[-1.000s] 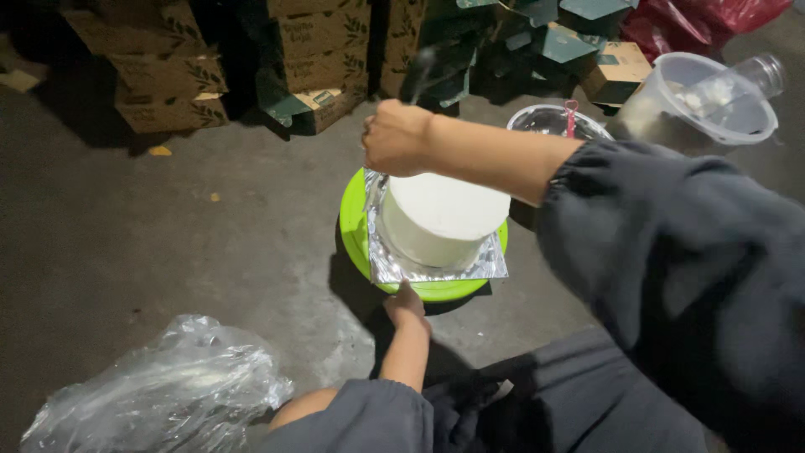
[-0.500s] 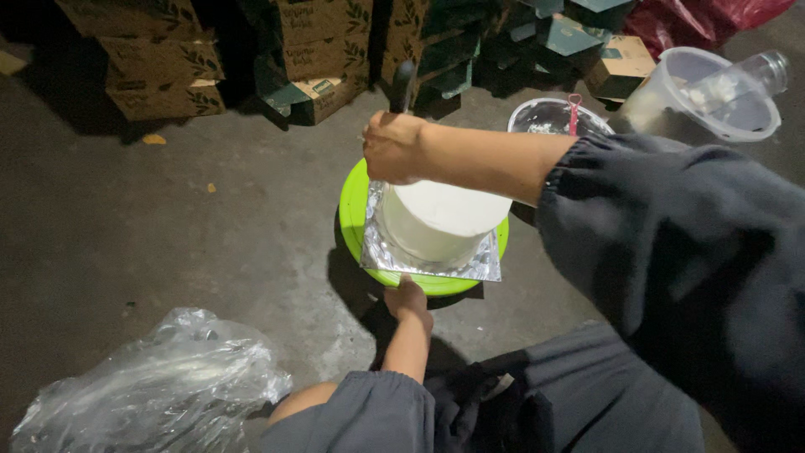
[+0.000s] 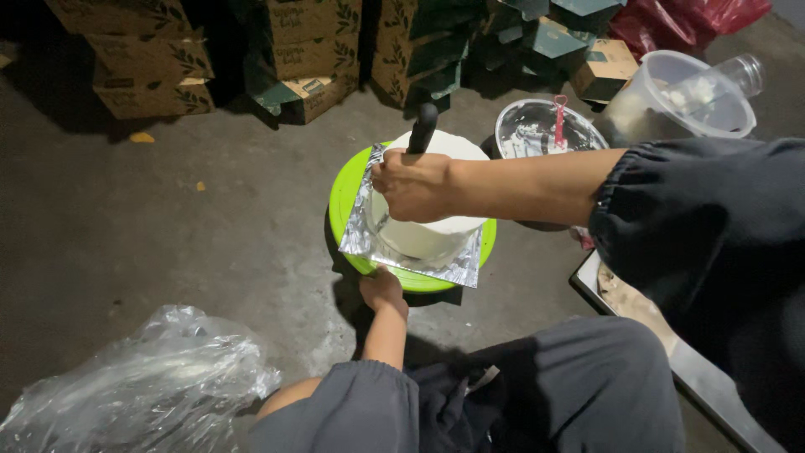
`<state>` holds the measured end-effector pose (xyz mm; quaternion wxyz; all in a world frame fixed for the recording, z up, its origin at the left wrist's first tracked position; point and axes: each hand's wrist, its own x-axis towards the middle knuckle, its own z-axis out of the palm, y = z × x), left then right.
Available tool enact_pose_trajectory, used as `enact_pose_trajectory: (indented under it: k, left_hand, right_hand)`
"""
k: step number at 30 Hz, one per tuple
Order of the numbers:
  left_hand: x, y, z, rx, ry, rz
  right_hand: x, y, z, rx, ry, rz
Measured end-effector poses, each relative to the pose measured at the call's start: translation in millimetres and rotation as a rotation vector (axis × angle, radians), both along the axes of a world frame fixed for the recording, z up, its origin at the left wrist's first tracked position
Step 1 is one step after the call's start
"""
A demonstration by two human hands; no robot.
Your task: The person scoops white frosting from a bowl and spreads it over the top and sides of a round cake on a rotating stand. They use a spatula to smooth the frosting, repeatedly rotating the stand to even out the surface.
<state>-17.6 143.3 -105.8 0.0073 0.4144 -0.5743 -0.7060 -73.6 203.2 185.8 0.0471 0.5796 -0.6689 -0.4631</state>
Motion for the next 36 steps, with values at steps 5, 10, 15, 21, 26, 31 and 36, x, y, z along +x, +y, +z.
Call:
enact_pose_trajectory:
  k: [5,10,15,21,26,31,36]
  left_hand:
    - [-4.3,-3.5,-4.2,-0.001,0.081,0.01]
    - [-4.1,-7.3,0.1,-0.113,-0.025,-0.037]
    - [-6.9,-12.7,3.3,-0.064,0.023,-0.003]
    - [-13.1,-19.3,4.5,-0.137,0.0,-0.013]
    - [-20.9,-28.2,10.9,-0.265,-0.039,-0.037]
    - [-33.4,-41.9,14.4,-0.19,0.011,-0.065]
    - [-43.4,-54.8,11.3,-0.15,0.084,0.034]
  right_hand:
    - [6.3,6.0,-5.9,0.008,0.02,-0.001]
    - [13.7,14.2,-5.4,0.021,0.002,0.022]
    - [25.7,23.1,1.6,0.056,-0.011,0.011]
    - [45.3,38.4,16.5,0.102,0.026,0.047]
    - [57.6,57.0,16.9,0.153,0.064,0.06]
    - [45.5,99.3,-7.4,0.164,-0.012,0.017]
    - [33.8,156.0,-23.9,0.469,0.904,0.387]
